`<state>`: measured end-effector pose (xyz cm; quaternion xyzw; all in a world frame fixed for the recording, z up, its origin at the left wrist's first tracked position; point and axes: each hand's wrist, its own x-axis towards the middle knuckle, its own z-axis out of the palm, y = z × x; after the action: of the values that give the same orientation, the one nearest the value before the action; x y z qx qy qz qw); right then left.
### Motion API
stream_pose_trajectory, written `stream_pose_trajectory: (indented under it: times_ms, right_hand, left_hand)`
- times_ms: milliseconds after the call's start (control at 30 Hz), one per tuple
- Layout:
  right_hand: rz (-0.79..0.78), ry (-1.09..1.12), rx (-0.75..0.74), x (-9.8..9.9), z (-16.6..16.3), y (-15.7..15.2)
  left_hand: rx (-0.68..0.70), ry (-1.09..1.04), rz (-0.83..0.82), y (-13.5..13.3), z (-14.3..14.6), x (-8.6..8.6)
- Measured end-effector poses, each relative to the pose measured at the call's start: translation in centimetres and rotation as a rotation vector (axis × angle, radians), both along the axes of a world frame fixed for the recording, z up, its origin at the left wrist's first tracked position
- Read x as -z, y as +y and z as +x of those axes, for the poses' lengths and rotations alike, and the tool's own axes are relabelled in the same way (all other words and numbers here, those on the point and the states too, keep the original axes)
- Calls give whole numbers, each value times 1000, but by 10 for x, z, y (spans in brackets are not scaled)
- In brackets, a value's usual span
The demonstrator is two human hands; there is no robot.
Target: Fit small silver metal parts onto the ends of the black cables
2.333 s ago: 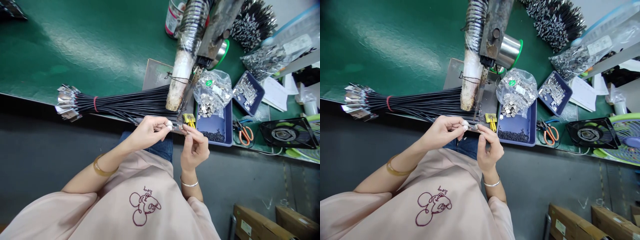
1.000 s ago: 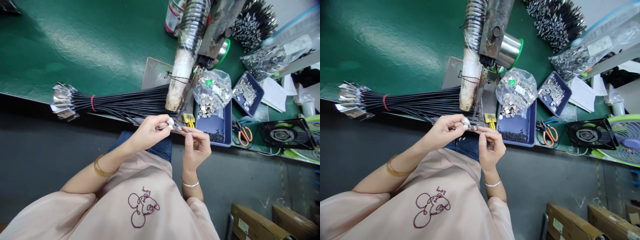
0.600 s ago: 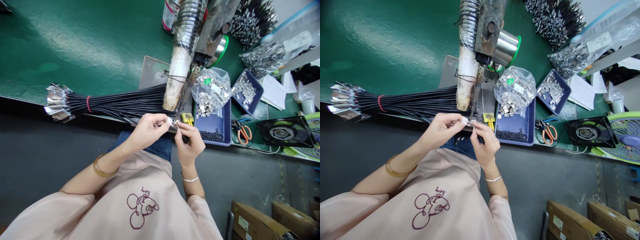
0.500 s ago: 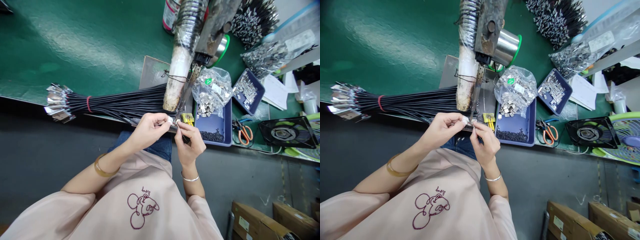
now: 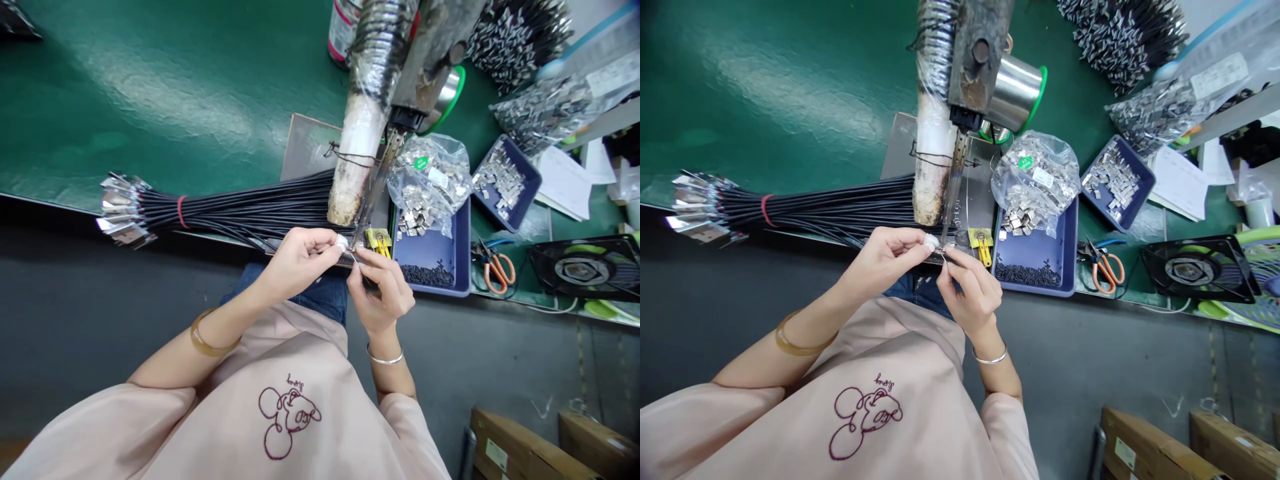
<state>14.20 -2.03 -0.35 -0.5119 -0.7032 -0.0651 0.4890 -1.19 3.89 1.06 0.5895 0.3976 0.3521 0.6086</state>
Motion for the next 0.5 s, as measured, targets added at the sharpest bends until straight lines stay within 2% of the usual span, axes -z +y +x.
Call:
stream_pose_trajectory:
  times_ms: [233,367,433,500]
  right_hand:
    - [25,-18,-2,2,-1,-2]
    - [6,19,59,-2,-2,-3]
    - [-104,130,70,-5,-2,-4]
    - [-281,299,35,-8,-1,-4]
  left_hand:
    - [34,2,-12,-1,-2,0]
    - [56,24,30,-2,-3,-4]
    - [60,36,54,-4,-3,-5]
    - [56,48,70,-5,-4,-6]
